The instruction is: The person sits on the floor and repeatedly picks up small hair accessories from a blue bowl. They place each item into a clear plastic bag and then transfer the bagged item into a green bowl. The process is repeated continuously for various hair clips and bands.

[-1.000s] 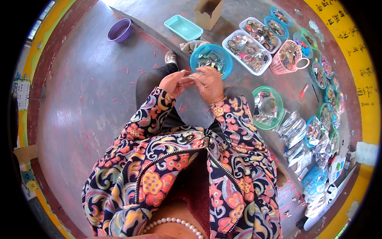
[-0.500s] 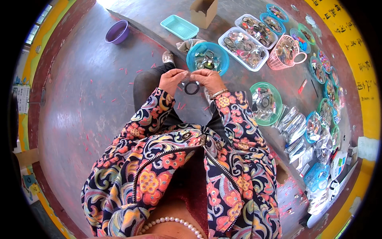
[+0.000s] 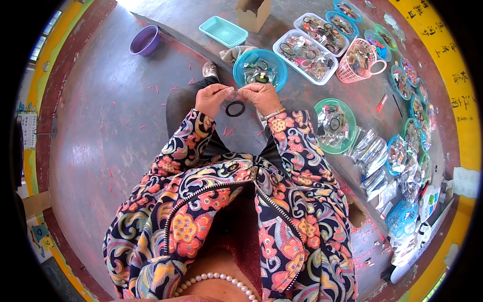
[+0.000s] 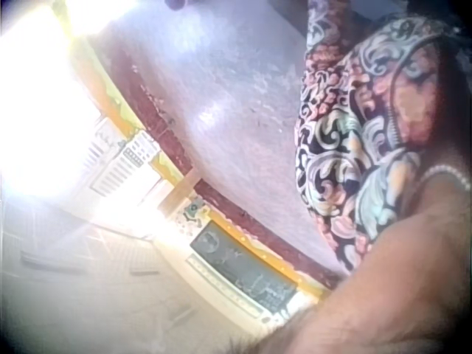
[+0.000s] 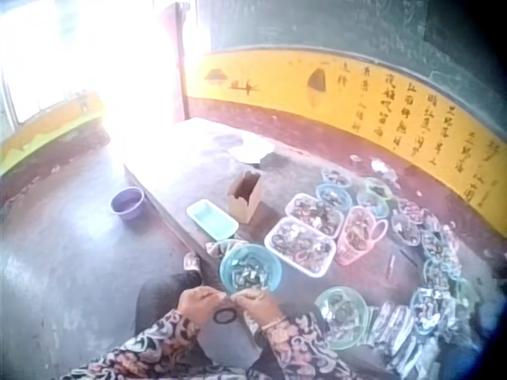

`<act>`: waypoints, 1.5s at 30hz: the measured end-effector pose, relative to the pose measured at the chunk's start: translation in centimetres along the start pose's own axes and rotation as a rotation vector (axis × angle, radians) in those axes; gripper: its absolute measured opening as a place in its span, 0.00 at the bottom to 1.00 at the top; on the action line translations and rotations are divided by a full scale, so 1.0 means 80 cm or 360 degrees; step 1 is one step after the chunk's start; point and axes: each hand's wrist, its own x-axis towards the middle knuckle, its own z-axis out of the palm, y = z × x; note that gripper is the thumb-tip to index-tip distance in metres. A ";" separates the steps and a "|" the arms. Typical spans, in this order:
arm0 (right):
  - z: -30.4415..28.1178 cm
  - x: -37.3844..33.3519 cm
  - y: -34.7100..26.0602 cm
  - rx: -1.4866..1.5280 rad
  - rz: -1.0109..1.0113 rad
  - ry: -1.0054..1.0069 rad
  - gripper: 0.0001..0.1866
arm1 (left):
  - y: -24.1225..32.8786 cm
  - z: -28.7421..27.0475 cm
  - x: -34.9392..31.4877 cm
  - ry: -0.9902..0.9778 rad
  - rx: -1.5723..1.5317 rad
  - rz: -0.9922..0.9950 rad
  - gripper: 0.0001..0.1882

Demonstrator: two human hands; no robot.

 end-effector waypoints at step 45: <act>-0.012 0.013 0.036 -0.0092 -0.0030 0.0159 0.08 | -0.024 -0.003 0.001 -0.0106 -0.0635 -0.0576 0.08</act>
